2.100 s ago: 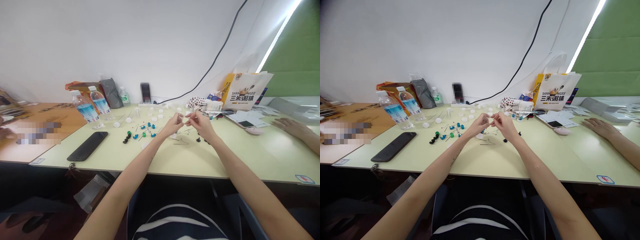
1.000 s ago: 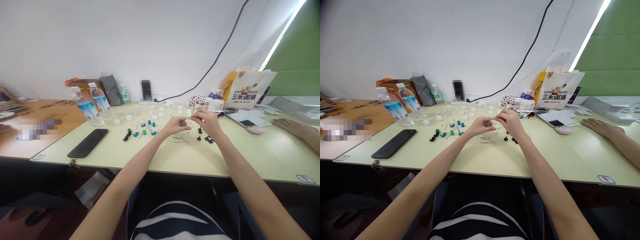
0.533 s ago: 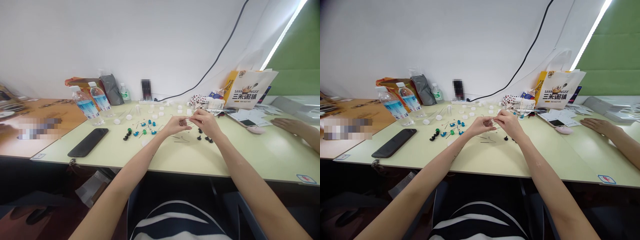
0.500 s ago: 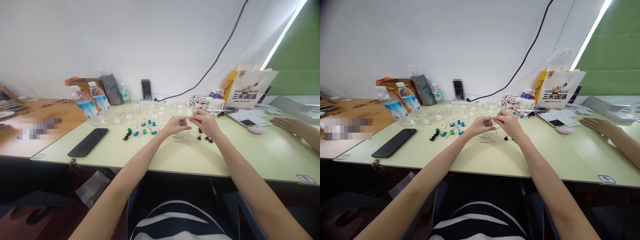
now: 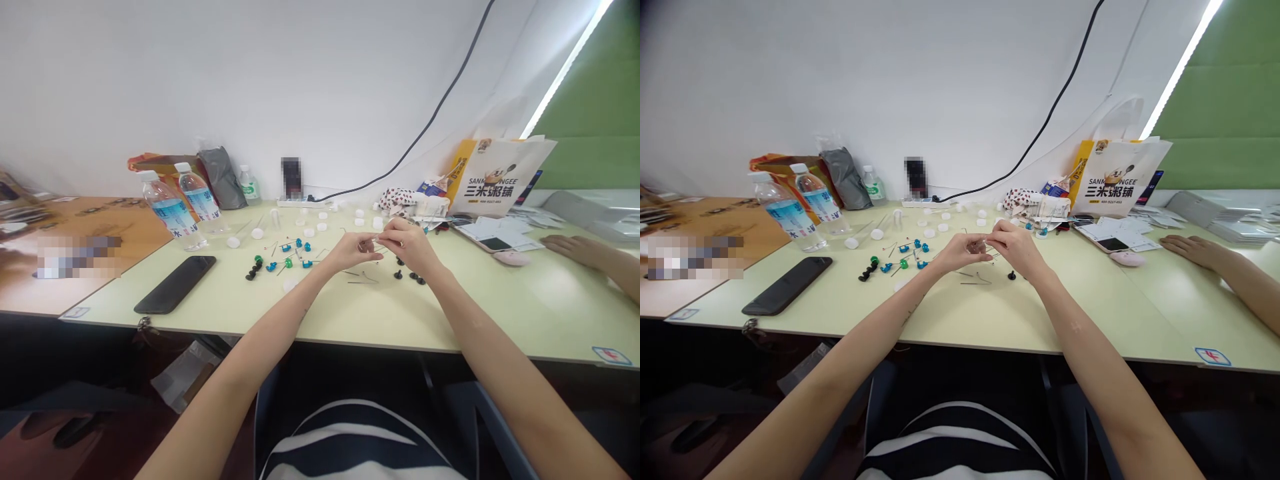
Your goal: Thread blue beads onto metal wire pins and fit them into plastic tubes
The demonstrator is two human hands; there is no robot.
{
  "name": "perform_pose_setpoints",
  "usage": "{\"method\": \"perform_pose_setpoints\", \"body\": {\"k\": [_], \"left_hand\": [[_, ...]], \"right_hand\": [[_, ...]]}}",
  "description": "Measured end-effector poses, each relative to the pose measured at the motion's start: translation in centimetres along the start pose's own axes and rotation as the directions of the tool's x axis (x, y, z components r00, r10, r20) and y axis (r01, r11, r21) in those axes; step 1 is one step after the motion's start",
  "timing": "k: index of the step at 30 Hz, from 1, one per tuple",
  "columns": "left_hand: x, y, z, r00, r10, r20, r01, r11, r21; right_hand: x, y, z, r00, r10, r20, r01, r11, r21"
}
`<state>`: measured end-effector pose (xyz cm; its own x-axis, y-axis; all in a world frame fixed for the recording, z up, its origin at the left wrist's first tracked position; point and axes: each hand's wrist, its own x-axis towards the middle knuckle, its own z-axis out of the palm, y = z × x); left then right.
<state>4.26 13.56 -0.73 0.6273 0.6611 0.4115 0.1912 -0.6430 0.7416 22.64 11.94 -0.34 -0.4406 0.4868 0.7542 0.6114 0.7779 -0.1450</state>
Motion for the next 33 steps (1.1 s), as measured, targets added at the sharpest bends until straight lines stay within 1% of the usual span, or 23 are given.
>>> {"method": "perform_pose_setpoints", "body": {"k": [3,8,13,16,18,20,22,23,24,25,26,27,28,29,30,31,33], "left_hand": [[0.0,0.1,0.1,1.000,0.018,0.009,-0.018,1.000,0.004],[0.0,0.2,0.2,0.999,0.026,0.022,-0.026,1.000,-0.002],[0.1,0.2,0.1,1.000,0.025,-0.008,-0.025,0.998,-0.059],[0.2,-0.1,0.0,1.000,-0.013,-0.004,0.013,0.989,-0.149],[0.3,-0.4,-0.1,0.999,-0.043,-0.002,0.041,0.970,-0.241],[0.5,-0.8,-0.3,0.996,-0.074,-0.041,0.054,0.929,-0.367],[0.7,-1.2,-0.7,0.985,-0.118,-0.128,0.037,0.860,-0.509],[0.7,-1.4,-1.0,0.973,-0.148,-0.178,0.020,0.819,-0.574],[0.8,-1.5,-1.3,0.955,-0.177,-0.238,-0.010,0.782,-0.623],[0.9,-1.6,-1.7,0.930,-0.207,-0.304,-0.043,0.760,-0.649],[0.9,-1.6,-2.1,0.899,-0.230,-0.374,-0.079,0.752,-0.654],[0.9,-1.7,-2.5,0.867,-0.244,-0.435,-0.110,0.757,-0.644],[1.0,-1.7,-2.9,0.835,-0.253,-0.489,-0.134,0.768,-0.627],[0.9,-1.7,-3.4,0.800,-0.260,-0.540,-0.153,0.782,-0.604],[0.9,-1.7,-3.9,0.766,-0.264,-0.586,-0.167,0.798,-0.578],[0.8,-1.8,-4.4,0.737,-0.263,-0.623,-0.179,0.813,-0.554],[0.6,-1.9,-5.7,0.677,-0.263,-0.687,-0.198,0.834,-0.514]], "right_hand": [[0.0,0.1,0.2,1.000,-0.007,0.011,0.007,1.000,-0.005],[-0.1,0.0,0.4,1.000,0.015,0.020,-0.016,0.999,0.028],[0.0,-0.6,0.2,0.994,0.096,-0.048,-0.091,0.991,0.102],[0.2,-0.9,-0.1,0.986,0.158,-0.058,-0.148,0.977,0.151],[0.2,-1.1,-0.3,0.976,0.203,-0.078,-0.186,0.965,0.186],[0.3,-1.4,-0.4,0.959,0.249,-0.138,-0.217,0.952,0.215],[0.2,-1.6,-0.4,0.933,0.283,-0.221,-0.235,0.947,0.218],[0.2,-1.9,-0.3,0.926,0.286,-0.247,-0.238,0.949,0.209],[0.1,-2.1,0.0,0.928,0.275,-0.251,-0.230,0.953,0.195],[0.0,-2.4,0.4,0.942,0.249,-0.224,-0.210,0.960,0.183],[-0.1,-2.8,0.9,0.964,0.207,-0.167,-0.177,0.968,0.178],[-0.2,-3.2,1.6,0.987,0.142,-0.072,-0.126,0.974,0.187],[-0.4,-3.7,2.4,0.997,0.066,0.040,-0.073,0.976,0.208],[-0.6,-4.1,3.2,0.989,-0.011,0.148,-0.023,0.973,0.229],[-0.9,-4.5,4.0,0.963,-0.084,0.255,0.022,0.971,0.239],[-1.1,-5.0,4.8,0.940,-0.129,0.314,0.052,0.969,0.243],[-1.4,-5.8,6.0,0.909,-0.162,0.384,0.071,0.968,0.241]]}}
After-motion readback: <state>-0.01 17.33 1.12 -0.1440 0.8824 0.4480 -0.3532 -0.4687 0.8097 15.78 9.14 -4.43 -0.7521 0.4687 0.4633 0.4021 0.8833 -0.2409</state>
